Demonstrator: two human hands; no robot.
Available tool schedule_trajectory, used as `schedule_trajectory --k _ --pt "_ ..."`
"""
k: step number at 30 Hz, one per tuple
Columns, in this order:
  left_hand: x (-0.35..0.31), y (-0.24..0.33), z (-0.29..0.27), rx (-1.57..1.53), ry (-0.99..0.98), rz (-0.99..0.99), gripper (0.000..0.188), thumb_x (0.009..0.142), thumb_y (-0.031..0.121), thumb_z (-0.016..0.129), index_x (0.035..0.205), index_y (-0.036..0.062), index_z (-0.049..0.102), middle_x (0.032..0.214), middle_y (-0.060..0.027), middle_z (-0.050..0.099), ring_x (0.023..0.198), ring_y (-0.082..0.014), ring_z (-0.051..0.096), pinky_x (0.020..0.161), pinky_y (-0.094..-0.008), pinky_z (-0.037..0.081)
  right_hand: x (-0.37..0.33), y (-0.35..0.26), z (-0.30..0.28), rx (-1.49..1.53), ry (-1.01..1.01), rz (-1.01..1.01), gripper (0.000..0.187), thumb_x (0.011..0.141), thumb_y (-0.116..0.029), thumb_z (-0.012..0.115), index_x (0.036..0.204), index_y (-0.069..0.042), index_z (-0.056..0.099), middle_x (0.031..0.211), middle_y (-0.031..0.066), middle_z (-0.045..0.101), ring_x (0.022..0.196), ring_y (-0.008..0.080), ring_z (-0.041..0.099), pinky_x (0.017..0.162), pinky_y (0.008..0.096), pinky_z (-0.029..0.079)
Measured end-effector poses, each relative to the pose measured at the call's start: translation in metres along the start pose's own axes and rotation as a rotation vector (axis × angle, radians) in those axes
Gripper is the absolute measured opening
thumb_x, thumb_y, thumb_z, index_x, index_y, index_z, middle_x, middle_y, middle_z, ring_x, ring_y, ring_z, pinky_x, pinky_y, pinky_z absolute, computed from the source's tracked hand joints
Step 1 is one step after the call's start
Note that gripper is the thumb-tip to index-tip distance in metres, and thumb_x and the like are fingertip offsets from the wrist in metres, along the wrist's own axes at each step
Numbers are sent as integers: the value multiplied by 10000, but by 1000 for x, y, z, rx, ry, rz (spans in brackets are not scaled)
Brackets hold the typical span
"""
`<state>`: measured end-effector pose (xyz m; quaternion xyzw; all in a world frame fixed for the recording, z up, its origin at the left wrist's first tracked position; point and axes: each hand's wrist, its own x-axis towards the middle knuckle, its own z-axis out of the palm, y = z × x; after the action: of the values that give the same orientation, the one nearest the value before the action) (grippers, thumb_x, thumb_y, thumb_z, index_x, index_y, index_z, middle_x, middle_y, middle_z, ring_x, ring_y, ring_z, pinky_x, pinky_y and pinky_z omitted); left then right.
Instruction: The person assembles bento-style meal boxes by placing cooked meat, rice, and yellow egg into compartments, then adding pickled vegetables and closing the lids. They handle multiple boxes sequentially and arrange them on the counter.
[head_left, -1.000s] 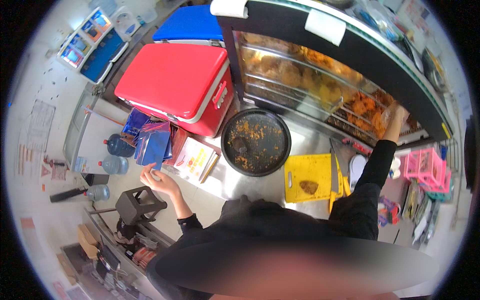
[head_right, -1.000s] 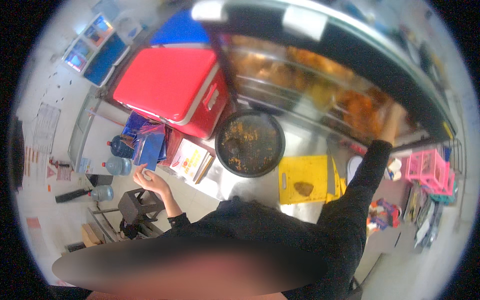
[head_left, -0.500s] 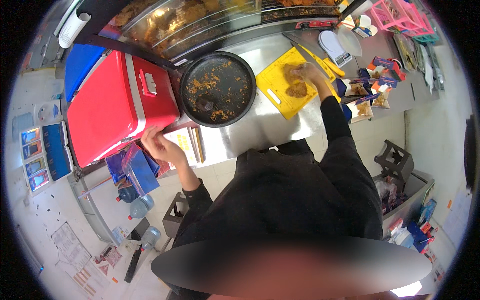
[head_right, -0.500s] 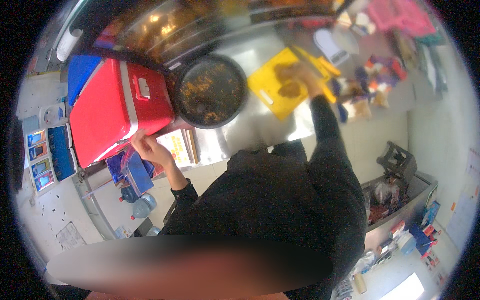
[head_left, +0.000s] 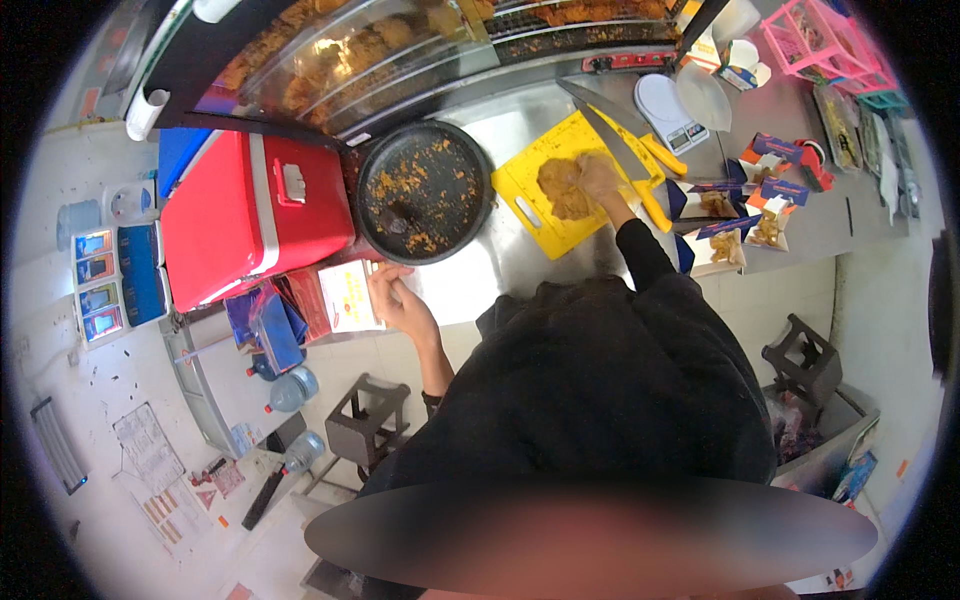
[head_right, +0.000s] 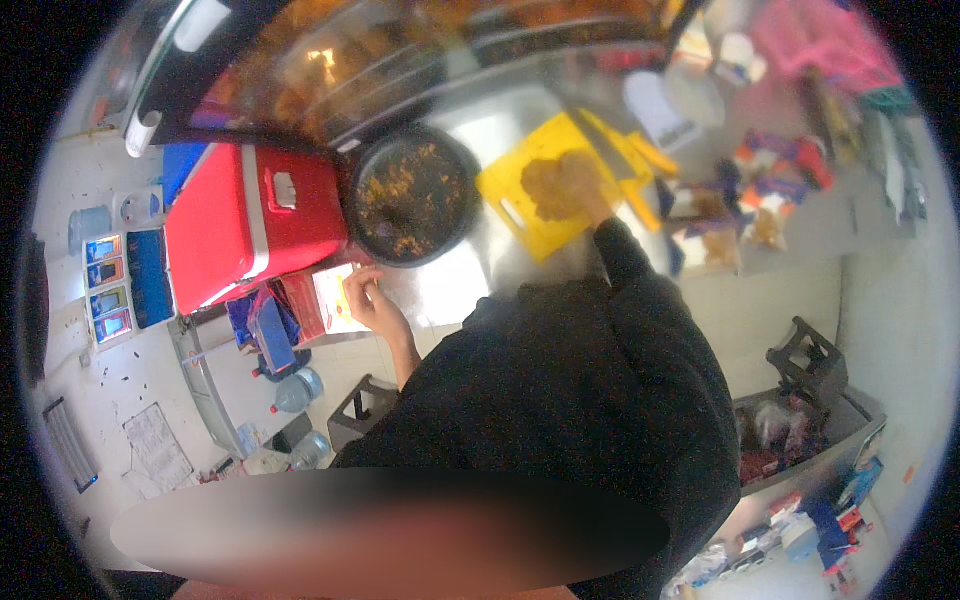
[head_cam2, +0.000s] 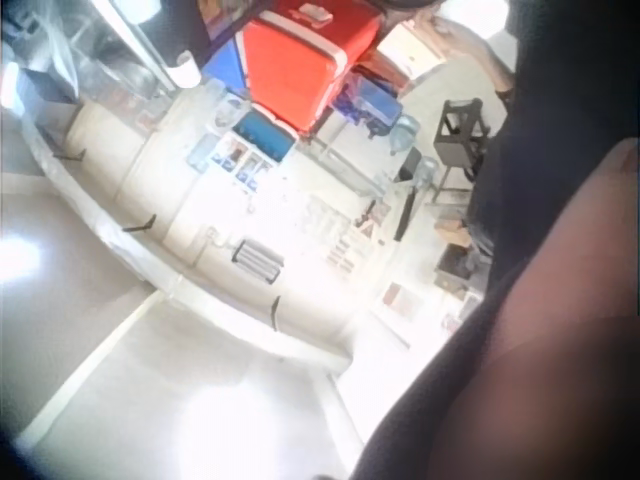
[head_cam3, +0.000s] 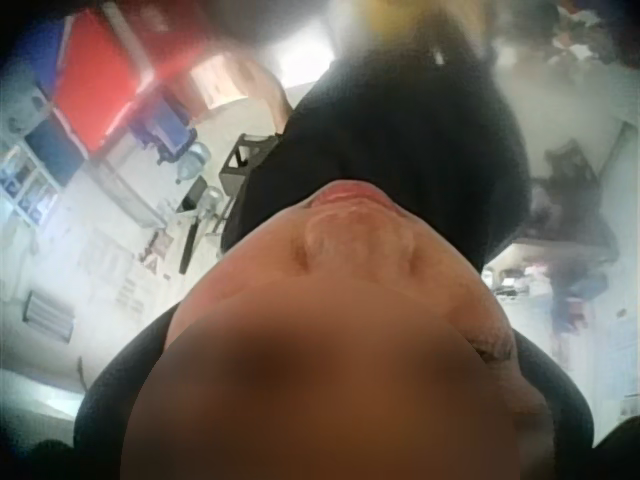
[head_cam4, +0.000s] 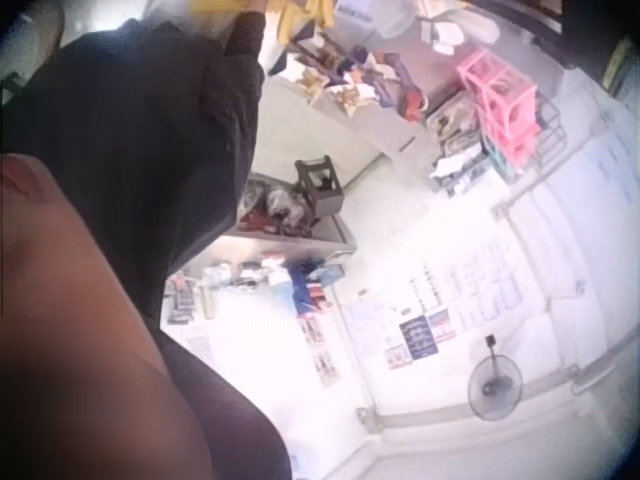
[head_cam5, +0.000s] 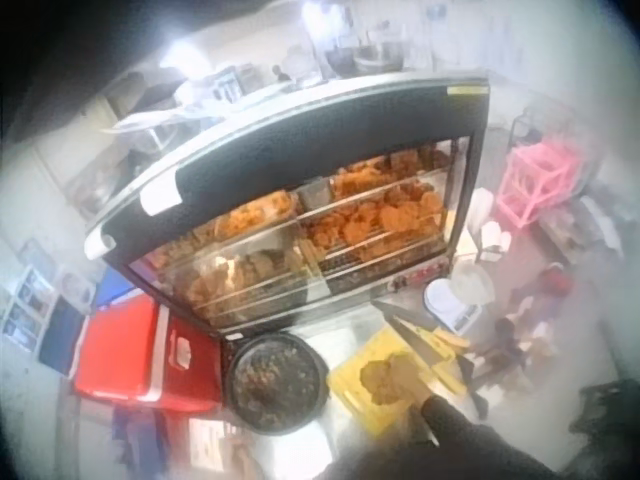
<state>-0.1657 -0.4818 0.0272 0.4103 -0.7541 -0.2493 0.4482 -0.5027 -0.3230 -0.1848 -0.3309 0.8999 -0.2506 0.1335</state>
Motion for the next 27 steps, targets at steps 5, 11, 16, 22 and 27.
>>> schedule_trajectory --k 5,11,16,22,27 --pt "9 19 24 28 -107 60 169 794 -106 491 715 -11 607 827 -120 598 826 -239 582 775 -336 450 -55 10 -31 -290 189 275 403 804 -268 634 1164 -90 618 990 236 634 976 342 601 866 431 461" --pt "18 24 99 -161 -216 113 186 754 -118 490 718 0 629 827 -123 606 829 -240 601 763 -323 458 -80 46 -36 -692 274 135 374 853 -142 530 1224 -111 562 867 80 616 800 196 609 656 329 502" --pt "36 13 215 -327 -518 324 164 690 -95 554 745 33 640 887 -109 599 877 -281 589 799 -355 457 -76 32 -52 -105 33 149 523 862 -234 551 1371 -152 462 871 268 642 795 406 628 724 475 504" --pt "18 5 351 -328 -887 842 181 852 151 590 1026 112 619 1108 -75 573 1162 -277 491 1012 -472 335 -121 -32 -25 39 -226 224 315 940 -215 493 1178 -15 542 706 252 597 710 429 609 608 493 478" --pt "-19 -31 389 -163 -1050 921 301 947 322 476 1116 108 603 1224 -67 541 1311 -245 382 1135 -468 214 -119 -48 -1 12 -273 294 180 891 -97 476 994 34 543 686 223 609 648 405 618 547 491 483"
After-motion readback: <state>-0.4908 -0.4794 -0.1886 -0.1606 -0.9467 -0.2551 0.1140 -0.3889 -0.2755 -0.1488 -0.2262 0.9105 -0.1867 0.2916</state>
